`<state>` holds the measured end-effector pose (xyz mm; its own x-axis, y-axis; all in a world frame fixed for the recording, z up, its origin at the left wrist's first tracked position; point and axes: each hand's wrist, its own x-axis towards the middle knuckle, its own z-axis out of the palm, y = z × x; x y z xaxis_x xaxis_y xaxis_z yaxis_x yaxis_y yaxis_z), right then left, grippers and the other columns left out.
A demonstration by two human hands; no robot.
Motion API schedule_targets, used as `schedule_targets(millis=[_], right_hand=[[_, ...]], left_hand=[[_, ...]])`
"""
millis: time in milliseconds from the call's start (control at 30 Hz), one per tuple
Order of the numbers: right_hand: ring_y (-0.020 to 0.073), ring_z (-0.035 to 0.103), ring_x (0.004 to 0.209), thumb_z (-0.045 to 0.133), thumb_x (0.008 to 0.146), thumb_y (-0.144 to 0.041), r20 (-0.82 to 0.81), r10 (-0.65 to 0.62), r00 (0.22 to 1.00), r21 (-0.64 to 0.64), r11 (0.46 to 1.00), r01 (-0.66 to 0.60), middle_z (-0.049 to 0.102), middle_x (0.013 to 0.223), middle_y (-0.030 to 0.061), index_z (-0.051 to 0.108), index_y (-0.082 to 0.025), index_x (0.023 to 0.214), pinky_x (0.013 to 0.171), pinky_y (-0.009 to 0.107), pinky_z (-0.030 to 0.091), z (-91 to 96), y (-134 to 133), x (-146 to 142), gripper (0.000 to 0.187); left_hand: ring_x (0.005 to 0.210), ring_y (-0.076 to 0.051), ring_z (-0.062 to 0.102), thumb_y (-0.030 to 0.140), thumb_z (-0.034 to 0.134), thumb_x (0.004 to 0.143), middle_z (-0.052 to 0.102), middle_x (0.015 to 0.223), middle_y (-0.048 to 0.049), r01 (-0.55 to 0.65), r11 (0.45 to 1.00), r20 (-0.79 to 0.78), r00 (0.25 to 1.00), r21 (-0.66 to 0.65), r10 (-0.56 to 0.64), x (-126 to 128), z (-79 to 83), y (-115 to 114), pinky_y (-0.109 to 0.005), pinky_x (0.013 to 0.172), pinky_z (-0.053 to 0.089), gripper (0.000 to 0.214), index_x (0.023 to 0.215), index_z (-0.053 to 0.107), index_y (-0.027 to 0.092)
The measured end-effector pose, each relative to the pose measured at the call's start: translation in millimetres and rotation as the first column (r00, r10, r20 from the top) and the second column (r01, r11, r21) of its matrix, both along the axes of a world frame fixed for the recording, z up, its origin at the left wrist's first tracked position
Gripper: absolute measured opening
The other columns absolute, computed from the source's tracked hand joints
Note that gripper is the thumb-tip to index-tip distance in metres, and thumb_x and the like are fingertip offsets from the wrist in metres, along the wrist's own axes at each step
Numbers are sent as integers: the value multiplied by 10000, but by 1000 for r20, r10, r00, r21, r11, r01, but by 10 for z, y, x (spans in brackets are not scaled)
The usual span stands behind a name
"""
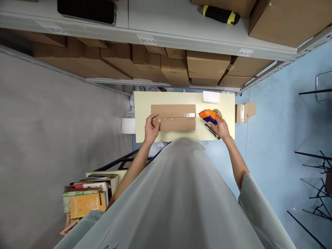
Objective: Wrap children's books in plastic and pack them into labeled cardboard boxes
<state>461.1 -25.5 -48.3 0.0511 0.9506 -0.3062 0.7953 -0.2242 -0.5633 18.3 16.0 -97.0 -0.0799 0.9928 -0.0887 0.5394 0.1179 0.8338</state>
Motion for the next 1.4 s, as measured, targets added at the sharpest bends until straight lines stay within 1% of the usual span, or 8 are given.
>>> schedule_targets(millis=[167, 300, 467, 567, 633, 800, 1000, 1400], right_hand=[[306, 681, 803, 611, 986, -904, -251, 197, 948, 11, 980, -201, 751, 893, 70, 749, -241, 1099, 800, 436, 584, 740, 306, -689, 687], [243, 626, 794, 644, 964, -912, -398, 339, 853, -29, 924, -381, 715, 885, 31, 718, -221, 1016, 756, 355, 518, 961, 660, -1203, 696], [171, 492, 728, 676, 953, -903, -467, 422, 777, -74, 857, -510, 607, 794, -14, 651, -214, 921, 687, 299, 415, 1009, 982, -1477, 691], [156, 458, 710, 689, 947, -900, -442, 466, 766, -72, 833, -548, 573, 774, -29, 638, -216, 916, 671, 288, 383, 1022, 1046, -1492, 687], [157, 456, 706, 684, 950, -900, -405, 493, 770, -66, 825, -562, 559, 763, -33, 635, -219, 909, 672, 286, 373, 1027, 1050, -1493, 684], [172, 508, 746, 685, 980, -849, -386, 506, 771, -74, 816, -573, 623, 826, -3, 682, -195, 974, 714, 292, 398, 1039, 1019, -1531, 654], [178, 526, 748, 702, 1005, -786, -379, 515, 769, -80, 810, -581, 656, 854, 5, 717, -188, 1046, 722, 294, 397, 993, 997, -1528, 600], [169, 498, 774, 684, 986, -813, -428, 525, 736, -75, 791, -608, 595, 847, -7, 671, -184, 972, 747, 293, 364, 1043, 978, -1511, 629]], left_hand=[[1496, -311, 609, 515, 644, 1084, 686, 1460, -166, 2, 1000, 36, 999, 23, -3, 17, 12, 12, -531, 1357, 449, 400, 1383, 679, 252], [1547, -322, 569, 479, 633, 1085, 669, 1488, -174, 5, 1000, 61, 998, 21, -6, 32, 4, -21, -539, 1356, 457, 384, 1393, 674, 255], [1606, -341, 527, 502, 641, 1099, 634, 1546, -183, 16, 1000, 79, 997, 10, -17, 23, 67, -68, -553, 1375, 440, 385, 1393, 699, 260], [1680, -366, 452, 555, 648, 1108, 532, 1690, -190, -17, 999, 66, 998, 44, 14, -50, 249, -54, -559, 1397, 411, 401, 1345, 743, 246], [1650, -354, 502, 594, 594, 1136, 558, 1683, -185, -20, 998, 131, 991, 63, 12, -115, 414, -19, -542, 1367, 454, 457, 1371, 746, 234], [1334, -327, 760, 734, 740, 1012, 778, 1439, -156, 223, 973, 428, 886, -52, -180, -176, 708, 107, -521, 1202, 616, 665, 1426, 752, 214], [1130, -304, 818, 781, 826, 913, 851, 1259, -146, 249, 962, 501, 850, -114, -161, -108, 757, 185, -492, 1079, 674, 706, 1292, 836, 185], [1017, -279, 803, 817, 828, 885, 852, 1077, -115, 252, 956, 541, 830, -147, -136, -115, 894, 200, -441, 997, 674, 664, 1087, 850, 184]])
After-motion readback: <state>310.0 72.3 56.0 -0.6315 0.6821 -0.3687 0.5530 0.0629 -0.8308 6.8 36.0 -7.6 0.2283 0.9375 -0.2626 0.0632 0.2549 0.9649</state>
